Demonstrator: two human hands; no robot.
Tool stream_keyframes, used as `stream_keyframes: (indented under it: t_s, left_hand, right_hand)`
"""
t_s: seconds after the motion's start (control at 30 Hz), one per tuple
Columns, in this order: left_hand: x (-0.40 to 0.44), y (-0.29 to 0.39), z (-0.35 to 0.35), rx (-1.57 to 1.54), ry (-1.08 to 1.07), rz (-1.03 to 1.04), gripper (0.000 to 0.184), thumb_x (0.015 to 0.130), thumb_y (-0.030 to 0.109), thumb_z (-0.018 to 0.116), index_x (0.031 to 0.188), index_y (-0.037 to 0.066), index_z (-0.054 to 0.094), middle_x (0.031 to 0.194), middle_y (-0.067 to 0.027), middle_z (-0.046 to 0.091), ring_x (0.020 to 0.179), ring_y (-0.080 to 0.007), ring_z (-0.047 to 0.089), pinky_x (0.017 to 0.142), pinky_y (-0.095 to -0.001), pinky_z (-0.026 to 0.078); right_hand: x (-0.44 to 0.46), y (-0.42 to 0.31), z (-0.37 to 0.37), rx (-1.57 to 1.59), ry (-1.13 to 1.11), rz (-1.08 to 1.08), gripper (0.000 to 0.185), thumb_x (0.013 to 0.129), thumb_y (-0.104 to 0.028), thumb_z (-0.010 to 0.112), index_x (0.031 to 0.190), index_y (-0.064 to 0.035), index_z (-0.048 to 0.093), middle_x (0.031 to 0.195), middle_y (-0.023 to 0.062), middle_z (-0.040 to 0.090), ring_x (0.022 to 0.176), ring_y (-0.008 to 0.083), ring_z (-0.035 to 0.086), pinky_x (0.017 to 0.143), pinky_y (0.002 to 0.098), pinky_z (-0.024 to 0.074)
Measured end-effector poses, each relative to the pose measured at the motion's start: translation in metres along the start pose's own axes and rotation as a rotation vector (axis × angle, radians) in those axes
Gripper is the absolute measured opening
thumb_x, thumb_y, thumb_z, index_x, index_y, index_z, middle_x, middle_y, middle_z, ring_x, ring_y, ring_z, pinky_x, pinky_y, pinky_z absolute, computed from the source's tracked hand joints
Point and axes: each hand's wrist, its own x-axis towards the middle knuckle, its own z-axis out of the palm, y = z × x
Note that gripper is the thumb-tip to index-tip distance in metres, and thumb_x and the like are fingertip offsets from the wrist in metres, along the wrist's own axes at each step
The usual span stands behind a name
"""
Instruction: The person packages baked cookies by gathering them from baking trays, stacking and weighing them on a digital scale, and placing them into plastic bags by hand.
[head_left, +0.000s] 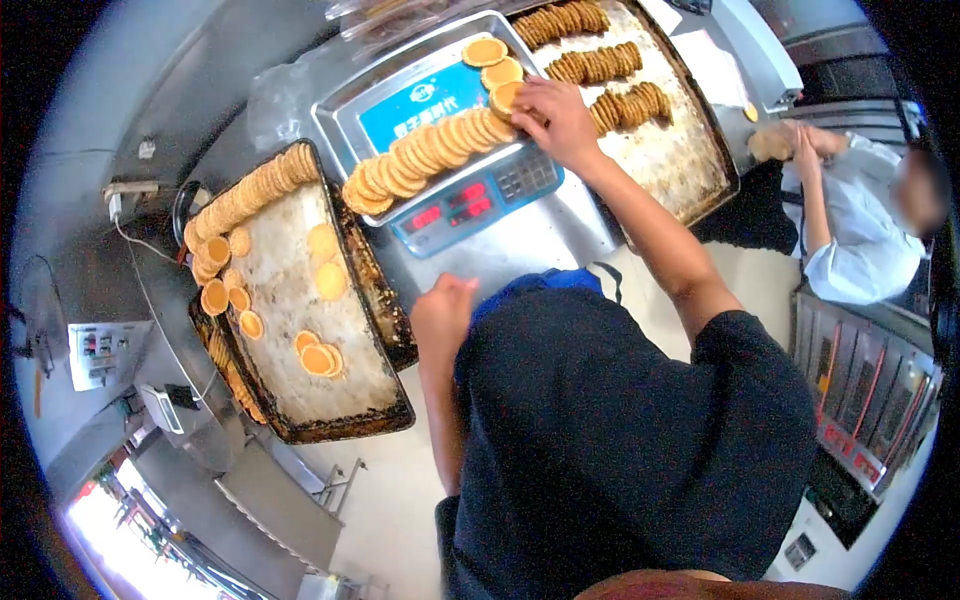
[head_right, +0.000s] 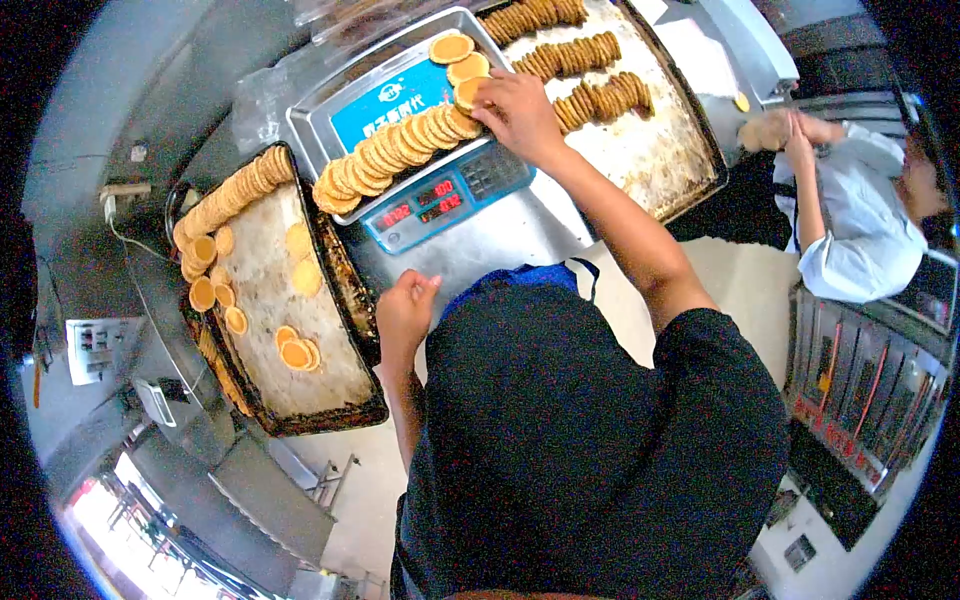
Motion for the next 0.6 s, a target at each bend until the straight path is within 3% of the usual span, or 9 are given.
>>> stream_keyframes:
  t_s: [0.17,0.23,0.43,0.47,0.53,0.6]
  left_hand:
    - [-0.007,-0.007,-0.004,0.057,0.016,0.005,0.037,0.097,0.043,0.072,0.09,0.007,0.067,0.067,-0.0159,0.064,0.063,-0.0371,0.065,0.059,-0.0466,0.047]
    - [-0.009,-0.01,-0.004,0.071,-0.068,-0.062,0.039,0.098,0.046,0.068,0.094,0.008,0.07,0.078,-0.0219,0.071,0.076,-0.0447,0.07,0.068,-0.0525,0.053]
    - [-0.006,-0.01,0.003,0.096,-0.125,-0.039,0.039,0.098,0.046,0.067,0.098,0.006,0.069,0.084,-0.0219,0.073,0.084,-0.0445,0.071,0.073,-0.0536,0.053]
    - [-0.004,-0.011,0.005,0.096,-0.123,-0.035,0.039,0.098,0.046,0.067,0.098,0.006,0.069,0.084,-0.0219,0.073,0.084,-0.0445,0.071,0.073,-0.0536,0.053]
    - [-0.002,-0.013,0.007,0.104,-0.081,0.033,0.038,0.097,0.046,0.07,0.094,0.008,0.068,0.068,-0.0157,0.065,0.067,-0.0402,0.067,0.061,-0.0505,0.049]
    - [-0.002,-0.014,0.006,0.105,-0.088,0.039,0.038,0.097,0.046,0.07,0.095,0.008,0.068,0.069,-0.0159,0.066,0.068,-0.0408,0.067,0.062,-0.0511,0.049]
  right_hand:
    - [-0.018,-0.011,-0.011,0.032,0.15,0.098,0.032,0.086,-0.017,0.083,0.115,-0.0052,0.074,0.121,0.0143,0.074,0.123,0.0343,0.066,0.105,0.0452,0.0497]
    - [-0.027,-0.012,-0.016,0.05,0.183,0.17,0.03,0.087,-0.011,0.081,0.115,-0.005,0.074,0.122,0.0149,0.074,0.119,0.0341,0.068,0.101,0.0426,0.0523]
    - [-0.036,-0.016,-0.025,0.069,0.195,0.284,0.025,0.09,-0.009,0.077,0.115,-0.0042,0.074,0.118,0.0141,0.074,0.113,0.0323,0.069,0.099,0.0393,0.0533]
    - [-0.036,-0.016,-0.026,0.061,0.194,0.302,0.024,0.091,-0.008,0.076,0.114,-0.004,0.074,0.116,0.0139,0.075,0.112,0.032,0.07,0.098,0.0392,0.0536]
    - [-0.038,-0.018,-0.027,0.082,0.197,0.298,0.023,0.091,-0.009,0.076,0.113,-0.0038,0.075,0.114,0.0135,0.075,0.107,0.031,0.07,0.095,0.0386,0.0542]
    - [-0.039,-0.019,-0.026,0.104,0.198,0.298,0.022,0.091,-0.009,0.076,0.112,-0.0037,0.075,0.112,0.0131,0.076,0.103,0.0301,0.071,0.093,0.038,0.0548]
